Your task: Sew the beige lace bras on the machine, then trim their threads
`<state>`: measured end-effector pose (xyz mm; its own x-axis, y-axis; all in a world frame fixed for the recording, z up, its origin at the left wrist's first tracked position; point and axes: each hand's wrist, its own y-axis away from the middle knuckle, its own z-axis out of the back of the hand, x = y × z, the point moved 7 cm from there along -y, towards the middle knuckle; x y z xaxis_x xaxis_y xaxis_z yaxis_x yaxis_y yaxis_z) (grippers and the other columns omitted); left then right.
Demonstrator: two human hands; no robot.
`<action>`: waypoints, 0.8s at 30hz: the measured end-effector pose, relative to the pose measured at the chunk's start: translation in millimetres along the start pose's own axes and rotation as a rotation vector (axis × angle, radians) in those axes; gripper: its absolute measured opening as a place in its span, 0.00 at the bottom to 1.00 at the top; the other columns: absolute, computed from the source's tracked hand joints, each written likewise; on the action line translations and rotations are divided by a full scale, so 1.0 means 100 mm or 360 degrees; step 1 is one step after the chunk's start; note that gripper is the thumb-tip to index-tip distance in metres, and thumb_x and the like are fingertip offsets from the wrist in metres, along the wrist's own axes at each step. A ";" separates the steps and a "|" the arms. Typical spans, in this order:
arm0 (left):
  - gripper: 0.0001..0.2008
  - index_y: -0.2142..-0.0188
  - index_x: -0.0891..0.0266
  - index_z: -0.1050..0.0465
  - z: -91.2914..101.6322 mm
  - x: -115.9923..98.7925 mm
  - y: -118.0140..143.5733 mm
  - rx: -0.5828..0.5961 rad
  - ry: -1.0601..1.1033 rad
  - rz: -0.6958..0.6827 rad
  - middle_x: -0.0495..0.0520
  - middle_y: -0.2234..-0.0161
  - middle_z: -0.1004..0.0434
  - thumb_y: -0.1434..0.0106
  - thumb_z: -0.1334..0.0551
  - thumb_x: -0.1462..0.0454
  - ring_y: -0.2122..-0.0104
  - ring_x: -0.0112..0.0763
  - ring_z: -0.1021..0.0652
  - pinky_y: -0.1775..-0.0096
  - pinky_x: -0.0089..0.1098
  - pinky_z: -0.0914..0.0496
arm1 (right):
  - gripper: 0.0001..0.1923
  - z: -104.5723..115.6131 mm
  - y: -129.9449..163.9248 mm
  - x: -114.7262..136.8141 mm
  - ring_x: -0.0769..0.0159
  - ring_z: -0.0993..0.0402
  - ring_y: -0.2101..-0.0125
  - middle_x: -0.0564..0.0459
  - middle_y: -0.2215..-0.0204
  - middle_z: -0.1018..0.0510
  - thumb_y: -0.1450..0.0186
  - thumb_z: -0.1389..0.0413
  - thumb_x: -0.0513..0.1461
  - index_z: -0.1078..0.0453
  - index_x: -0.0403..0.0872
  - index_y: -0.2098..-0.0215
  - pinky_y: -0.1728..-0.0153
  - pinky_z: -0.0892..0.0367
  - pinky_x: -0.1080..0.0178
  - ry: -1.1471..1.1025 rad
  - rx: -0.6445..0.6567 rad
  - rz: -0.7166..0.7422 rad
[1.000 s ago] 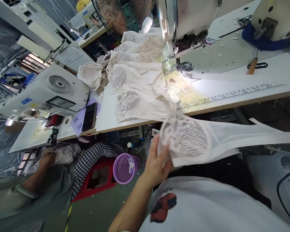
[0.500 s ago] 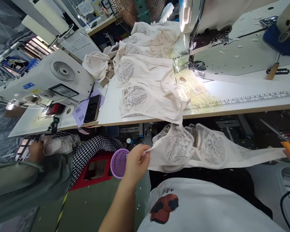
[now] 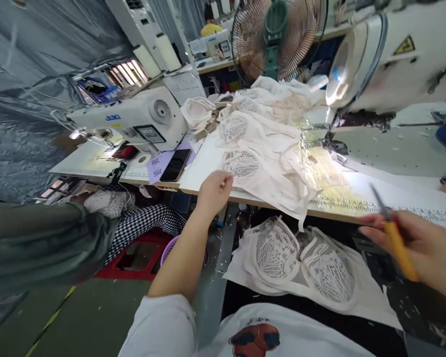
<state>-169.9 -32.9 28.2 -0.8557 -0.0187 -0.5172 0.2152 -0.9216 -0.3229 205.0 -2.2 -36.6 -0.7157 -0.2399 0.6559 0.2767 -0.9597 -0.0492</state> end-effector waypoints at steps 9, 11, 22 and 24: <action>0.04 0.77 0.66 0.30 -0.22 0.49 -0.93 -0.0172 0.0599 0.0563 0.50 0.78 0.30 0.54 0.35 0.72 0.70 0.35 0.27 0.60 0.35 0.33 | 0.15 -0.41 -0.75 0.98 0.63 0.39 0.81 0.54 0.82 0.35 0.51 0.42 0.47 0.45 0.51 0.80 0.80 0.43 0.61 0.0008 -0.0073 0.0056; 0.03 0.75 0.65 0.30 -0.15 0.56 -0.74 -0.0184 0.0786 0.0561 0.48 0.80 0.32 0.52 0.36 0.70 0.74 0.31 0.28 0.64 0.33 0.32 | 0.17 -0.39 -0.72 0.84 0.65 0.37 0.81 0.56 0.82 0.35 0.51 0.42 0.50 0.43 0.50 0.79 0.79 0.40 0.61 -0.0209 -0.0025 0.0007; 0.13 0.90 0.64 0.38 -0.10 1.33 1.31 -0.0239 0.1543 0.0762 0.49 0.76 0.27 0.59 0.34 0.68 0.70 0.31 0.25 0.65 0.33 0.30 | 0.09 -0.87 0.50 0.50 0.65 0.35 0.73 0.57 0.74 0.34 0.43 0.40 0.41 0.38 0.51 0.74 0.73 0.37 0.65 -0.1376 0.0871 -0.0019; 0.07 0.87 0.63 0.31 -0.26 1.27 1.45 -0.0151 0.1422 0.0835 0.51 0.75 0.25 0.57 0.36 0.71 0.67 0.34 0.24 0.60 0.34 0.30 | 0.09 -0.96 0.64 0.47 0.66 0.39 0.73 0.58 0.75 0.36 0.41 0.42 0.41 0.39 0.51 0.74 0.73 0.39 0.65 -0.1151 0.0992 0.0004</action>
<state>-235.0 -158.9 -104.8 0.0085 -0.0789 -0.9968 0.5289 -0.8457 0.0715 127.6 -88.4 -81.2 -0.2026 0.1071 0.9734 0.7188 -0.6588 0.2221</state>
